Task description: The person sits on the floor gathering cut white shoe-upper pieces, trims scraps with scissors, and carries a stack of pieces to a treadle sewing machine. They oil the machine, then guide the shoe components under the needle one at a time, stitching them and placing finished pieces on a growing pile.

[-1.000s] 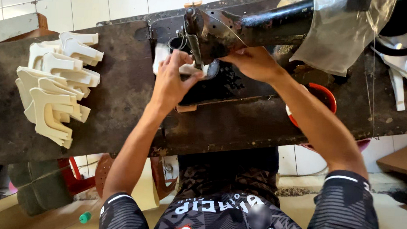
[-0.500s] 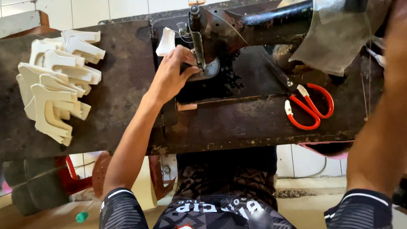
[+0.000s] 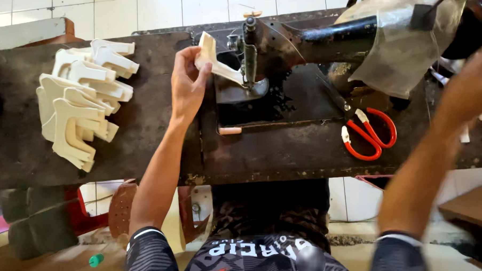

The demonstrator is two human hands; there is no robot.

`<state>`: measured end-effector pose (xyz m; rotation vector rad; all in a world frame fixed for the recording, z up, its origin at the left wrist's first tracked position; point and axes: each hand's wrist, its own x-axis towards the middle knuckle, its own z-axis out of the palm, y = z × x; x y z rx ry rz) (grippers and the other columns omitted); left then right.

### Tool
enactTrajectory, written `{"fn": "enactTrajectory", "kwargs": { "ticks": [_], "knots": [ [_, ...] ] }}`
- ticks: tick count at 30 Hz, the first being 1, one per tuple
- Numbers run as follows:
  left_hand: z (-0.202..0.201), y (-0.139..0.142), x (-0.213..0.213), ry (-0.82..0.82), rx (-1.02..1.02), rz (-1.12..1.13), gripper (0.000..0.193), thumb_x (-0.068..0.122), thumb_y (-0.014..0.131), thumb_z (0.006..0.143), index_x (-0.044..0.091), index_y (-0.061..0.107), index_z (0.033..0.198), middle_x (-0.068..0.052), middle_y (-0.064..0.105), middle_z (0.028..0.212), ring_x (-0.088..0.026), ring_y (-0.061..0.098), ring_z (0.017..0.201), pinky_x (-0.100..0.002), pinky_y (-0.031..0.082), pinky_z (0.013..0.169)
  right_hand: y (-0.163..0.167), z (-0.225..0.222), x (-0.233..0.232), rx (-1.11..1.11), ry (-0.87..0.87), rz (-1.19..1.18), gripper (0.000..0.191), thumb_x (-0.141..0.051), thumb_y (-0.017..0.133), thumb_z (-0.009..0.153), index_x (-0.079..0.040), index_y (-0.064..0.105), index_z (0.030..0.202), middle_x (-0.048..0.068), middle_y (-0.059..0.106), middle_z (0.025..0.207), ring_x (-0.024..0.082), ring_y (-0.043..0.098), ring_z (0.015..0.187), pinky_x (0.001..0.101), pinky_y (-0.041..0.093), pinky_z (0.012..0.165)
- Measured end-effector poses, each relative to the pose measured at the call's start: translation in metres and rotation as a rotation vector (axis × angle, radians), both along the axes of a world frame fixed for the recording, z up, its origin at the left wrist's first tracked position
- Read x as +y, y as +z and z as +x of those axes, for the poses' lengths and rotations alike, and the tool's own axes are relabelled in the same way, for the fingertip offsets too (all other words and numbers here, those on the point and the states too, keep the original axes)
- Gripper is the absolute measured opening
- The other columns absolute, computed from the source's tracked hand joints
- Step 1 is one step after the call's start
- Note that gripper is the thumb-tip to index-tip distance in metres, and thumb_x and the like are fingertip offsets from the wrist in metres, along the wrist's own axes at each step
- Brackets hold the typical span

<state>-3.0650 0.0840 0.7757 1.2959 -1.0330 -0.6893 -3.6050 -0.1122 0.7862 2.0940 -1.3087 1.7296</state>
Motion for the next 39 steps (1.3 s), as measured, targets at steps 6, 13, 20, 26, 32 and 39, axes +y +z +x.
{"fn": "enactTrajectory", "kwargs": {
  "ticks": [6, 13, 20, 26, 32, 39],
  "knots": [
    [-0.005, 0.01, -0.006, 0.078, 0.106, 0.08, 0.039, 0.001, 0.066, 0.098, 0.001, 0.046, 0.132, -0.011, 0.056, 0.128, -0.02, 0.066, 0.112, -0.032, 0.065, 0.091, 0.018, 0.066, 0.182, 0.016, -0.082, -0.007, 0.026, -0.018, 0.063, 0.118, 0.001, 0.067, 0.1, 0.019, 0.071, 0.107, 0.032, 0.067, 0.096, 0.0391, 0.054, 0.087],
    [-0.057, 0.06, 0.033, 0.347, -0.788, -0.331, 0.046, -0.001, 0.068, 0.101, -0.001, 0.048, 0.143, -0.021, 0.048, 0.151, -0.041, 0.044, 0.146, -0.048, 0.036, 0.127, 0.043, 0.13, 0.243, -0.023, 0.13, 0.28, 0.01, -0.009, 0.079, 0.095, -0.004, 0.071, 0.092, 0.01, 0.075, 0.094, 0.023, 0.073, 0.083, 0.0343, 0.056, 0.077],
    [-0.149, 0.064, 0.061, -0.045, -0.982, -0.593, 0.018, -0.003, 0.072, 0.096, 0.002, 0.067, 0.112, -0.02, 0.056, 0.136, -0.039, 0.061, 0.126, -0.047, 0.055, 0.105, 0.054, 0.049, 0.257, -0.139, -0.119, 0.334, 0.005, -0.008, 0.074, 0.097, -0.004, 0.076, 0.095, 0.007, 0.075, 0.089, 0.015, 0.07, 0.073, 0.0277, 0.052, 0.063],
    [-0.206, 0.062, 0.069, -0.275, -0.868, -0.512, 0.024, -0.006, 0.072, 0.088, 0.006, 0.069, 0.109, -0.016, 0.059, 0.131, -0.037, 0.063, 0.124, -0.044, 0.056, 0.104, 0.051, -0.067, 0.189, -0.178, -0.26, 0.397, 0.021, -0.012, 0.08, 0.098, 0.001, 0.073, 0.113, 0.009, 0.074, 0.1, 0.014, 0.071, 0.084, 0.0273, 0.056, 0.074],
    [-0.239, 0.067, 0.063, -0.344, -0.816, -0.457, 0.025, -0.005, 0.072, 0.087, 0.007, 0.069, 0.109, -0.015, 0.06, 0.13, -0.036, 0.063, 0.124, -0.043, 0.055, 0.102, 0.021, -0.116, 0.103, -0.108, -0.287, 0.537, 0.037, -0.018, 0.086, 0.089, -0.002, 0.071, 0.119, 0.011, 0.073, 0.103, 0.014, 0.069, 0.086, 0.0283, 0.06, 0.074],
    [-0.245, 0.062, 0.06, -0.383, -0.837, -0.391, 0.024, -0.004, 0.071, 0.086, 0.006, 0.07, 0.108, -0.014, 0.059, 0.132, -0.036, 0.062, 0.125, -0.044, 0.055, 0.102, 0.004, -0.119, 0.091, -0.005, -0.308, 0.597, 0.022, -0.015, 0.081, 0.088, -0.003, 0.078, 0.106, 0.009, 0.076, 0.09, 0.013, 0.071, 0.076, 0.0285, 0.058, 0.074]
  ]
}}
